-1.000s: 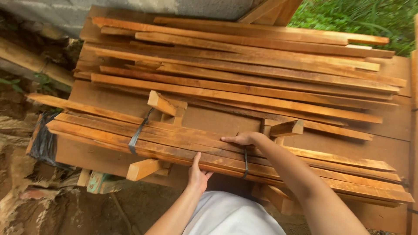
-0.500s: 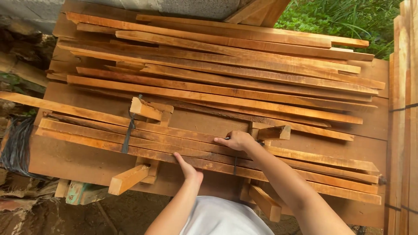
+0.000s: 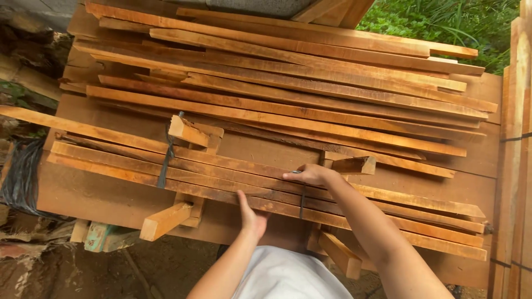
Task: Organizing and bundling thin wooden strips on a storage rack.
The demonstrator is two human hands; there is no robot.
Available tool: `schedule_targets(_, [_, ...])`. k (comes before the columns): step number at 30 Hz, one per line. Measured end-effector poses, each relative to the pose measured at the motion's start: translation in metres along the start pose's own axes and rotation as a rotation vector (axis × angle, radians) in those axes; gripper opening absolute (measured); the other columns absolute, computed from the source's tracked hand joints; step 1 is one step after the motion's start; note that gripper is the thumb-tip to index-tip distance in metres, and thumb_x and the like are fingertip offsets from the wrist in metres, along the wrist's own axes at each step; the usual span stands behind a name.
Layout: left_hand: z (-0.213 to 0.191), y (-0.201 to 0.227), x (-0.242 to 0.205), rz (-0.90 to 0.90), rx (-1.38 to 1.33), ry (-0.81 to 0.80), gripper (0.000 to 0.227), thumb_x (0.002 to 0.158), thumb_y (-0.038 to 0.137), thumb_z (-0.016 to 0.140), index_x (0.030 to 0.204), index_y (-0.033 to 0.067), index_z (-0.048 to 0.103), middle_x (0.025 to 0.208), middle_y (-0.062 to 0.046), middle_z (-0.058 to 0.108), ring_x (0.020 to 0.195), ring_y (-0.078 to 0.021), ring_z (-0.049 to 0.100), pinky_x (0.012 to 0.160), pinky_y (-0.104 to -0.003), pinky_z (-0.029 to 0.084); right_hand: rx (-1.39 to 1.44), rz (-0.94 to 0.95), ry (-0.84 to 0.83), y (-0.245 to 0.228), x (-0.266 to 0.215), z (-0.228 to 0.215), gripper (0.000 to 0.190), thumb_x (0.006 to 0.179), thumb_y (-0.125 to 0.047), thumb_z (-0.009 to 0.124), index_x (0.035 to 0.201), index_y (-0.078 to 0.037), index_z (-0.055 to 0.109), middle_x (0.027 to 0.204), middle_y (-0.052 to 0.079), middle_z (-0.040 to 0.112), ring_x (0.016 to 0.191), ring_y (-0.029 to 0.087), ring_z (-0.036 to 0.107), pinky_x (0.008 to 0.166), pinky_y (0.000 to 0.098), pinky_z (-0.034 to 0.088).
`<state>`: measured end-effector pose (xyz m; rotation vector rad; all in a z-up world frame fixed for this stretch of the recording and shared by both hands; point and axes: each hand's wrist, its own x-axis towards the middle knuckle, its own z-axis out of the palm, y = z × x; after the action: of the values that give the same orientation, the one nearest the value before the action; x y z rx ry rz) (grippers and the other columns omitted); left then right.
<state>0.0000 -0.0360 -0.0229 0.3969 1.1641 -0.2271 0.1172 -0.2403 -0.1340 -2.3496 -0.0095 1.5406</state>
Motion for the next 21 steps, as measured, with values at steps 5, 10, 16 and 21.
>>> schedule_targets(5, [-0.026, -0.011, 0.029, -0.005, 0.021, -0.023, 0.119, 0.082, 0.088, 0.053, 0.165, 0.0168, 0.006, 0.171, -0.015, 0.015, 0.157, -0.0345, 0.018, 0.127, -0.059, 0.015, 0.040, -0.014, -0.062, -0.018, -0.017, -0.001, 0.116, 0.067, -0.096, 0.053, 0.141, -0.007, 0.062, 0.145, 0.022, 0.060, 0.142, 0.035, 0.049, 0.120, 0.0447, 0.037])
schedule_targets(10, [-0.015, -0.015, 0.026, 0.011, 0.031, 0.012, 0.119, 0.081, 0.090, 0.049, 0.166, 0.0178, 0.007, 0.170, -0.015, 0.015, 0.156, -0.0341, 0.019, 0.127, -0.056, 0.016, 0.164, -0.018, -0.094, -0.001, -0.017, -0.009, 0.111, 0.074, -0.094, 0.050, 0.140, -0.006, 0.063, 0.148, 0.022, 0.057, 0.145, 0.037, 0.045, 0.120, 0.0457, 0.037])
schedule_targets(16, [-0.009, -0.029, 0.045, 0.081, -0.097, 0.108, 0.116, 0.078, 0.093, 0.051, 0.165, 0.0273, 0.012, 0.170, -0.009, 0.019, 0.154, -0.0315, 0.025, 0.128, -0.056, 0.016, -0.005, 0.016, -0.098, -0.015, -0.027, -0.017, 0.117, 0.070, -0.099, 0.048, 0.140, -0.007, 0.062, 0.147, 0.020, 0.058, 0.144, 0.033, 0.048, 0.120, 0.0440, 0.038])
schedule_targets(21, [0.010, -0.030, 0.044, 0.099, -0.112, 0.157, 0.117, 0.078, 0.094, 0.051, 0.165, 0.0253, 0.012, 0.168, -0.009, 0.022, 0.152, -0.0319, 0.029, 0.127, -0.057, 0.021, -0.052, 0.027, -0.003, -0.021, -0.022, -0.027, 0.115, 0.066, -0.101, 0.048, 0.134, -0.011, 0.068, 0.139, 0.016, 0.065, 0.140, 0.032, 0.053, 0.115, 0.0458, 0.044])
